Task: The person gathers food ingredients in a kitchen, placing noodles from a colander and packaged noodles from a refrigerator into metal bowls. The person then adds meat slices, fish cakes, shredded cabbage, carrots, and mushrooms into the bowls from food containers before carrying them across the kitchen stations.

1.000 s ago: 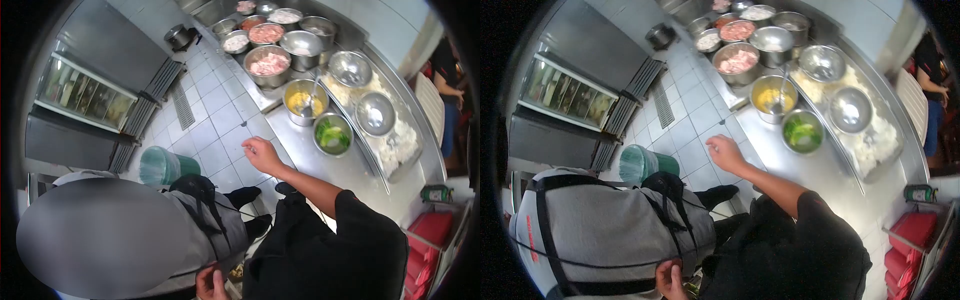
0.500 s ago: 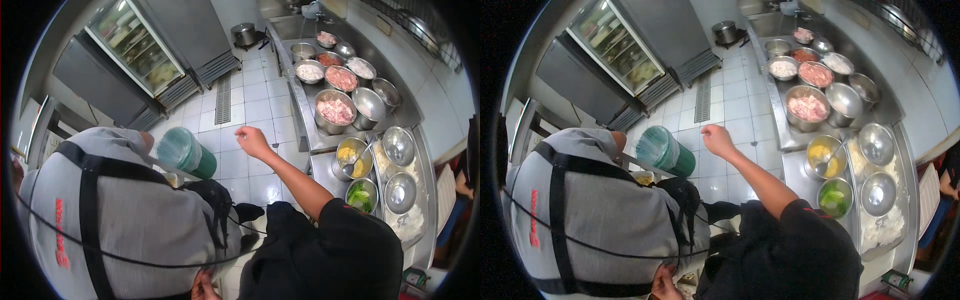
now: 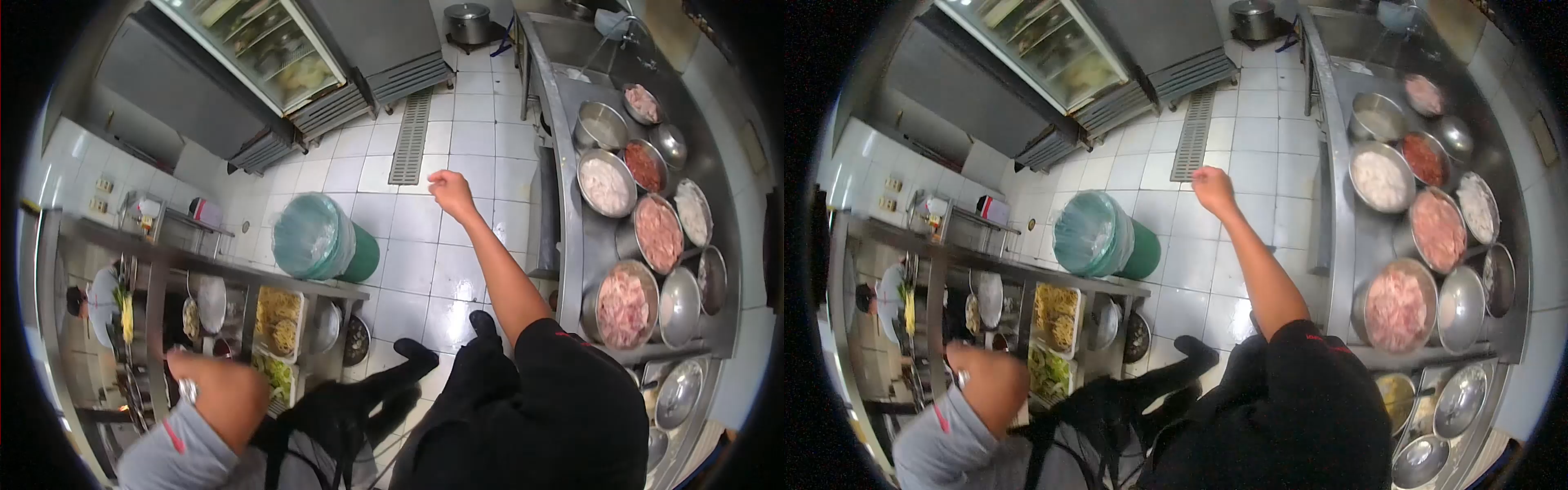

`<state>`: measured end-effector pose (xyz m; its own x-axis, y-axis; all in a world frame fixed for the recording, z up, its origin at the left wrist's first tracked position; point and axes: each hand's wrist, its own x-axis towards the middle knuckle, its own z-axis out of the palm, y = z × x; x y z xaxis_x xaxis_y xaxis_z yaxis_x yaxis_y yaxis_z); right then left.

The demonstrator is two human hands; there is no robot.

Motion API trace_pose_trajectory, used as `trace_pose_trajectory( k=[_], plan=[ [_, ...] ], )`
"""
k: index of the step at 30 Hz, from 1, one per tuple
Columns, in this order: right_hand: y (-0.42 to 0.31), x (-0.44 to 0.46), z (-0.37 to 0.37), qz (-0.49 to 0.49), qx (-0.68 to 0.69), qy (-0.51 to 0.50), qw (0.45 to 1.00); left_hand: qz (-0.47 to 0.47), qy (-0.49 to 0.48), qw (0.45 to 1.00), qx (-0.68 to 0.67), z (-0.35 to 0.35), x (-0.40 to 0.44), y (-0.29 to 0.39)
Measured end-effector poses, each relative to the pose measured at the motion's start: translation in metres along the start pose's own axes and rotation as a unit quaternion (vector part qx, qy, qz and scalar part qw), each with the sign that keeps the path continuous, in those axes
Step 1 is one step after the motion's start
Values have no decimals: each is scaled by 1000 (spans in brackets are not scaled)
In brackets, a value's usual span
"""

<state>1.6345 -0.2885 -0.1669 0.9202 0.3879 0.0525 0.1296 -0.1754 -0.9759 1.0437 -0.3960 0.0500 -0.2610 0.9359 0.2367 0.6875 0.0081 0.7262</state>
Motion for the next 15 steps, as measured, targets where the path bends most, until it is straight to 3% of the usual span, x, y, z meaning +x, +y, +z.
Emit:
trace_pose_trajectory(
  k=[5,10,13,15],
  plan=[
    [32,60,-53,95,5,70,993,38,-56,997,-24,102,34,41],
    [39,117,-94,66,46,111,991,30,-141,989,-43,202,70,46],
    [-19,134,-115,104,90,116,984,16,-215,975,-49,270,91,39],
    [-12,163,-122,71,96,122,985,-2,-267,962,-51,327,104,32]
  ],
)
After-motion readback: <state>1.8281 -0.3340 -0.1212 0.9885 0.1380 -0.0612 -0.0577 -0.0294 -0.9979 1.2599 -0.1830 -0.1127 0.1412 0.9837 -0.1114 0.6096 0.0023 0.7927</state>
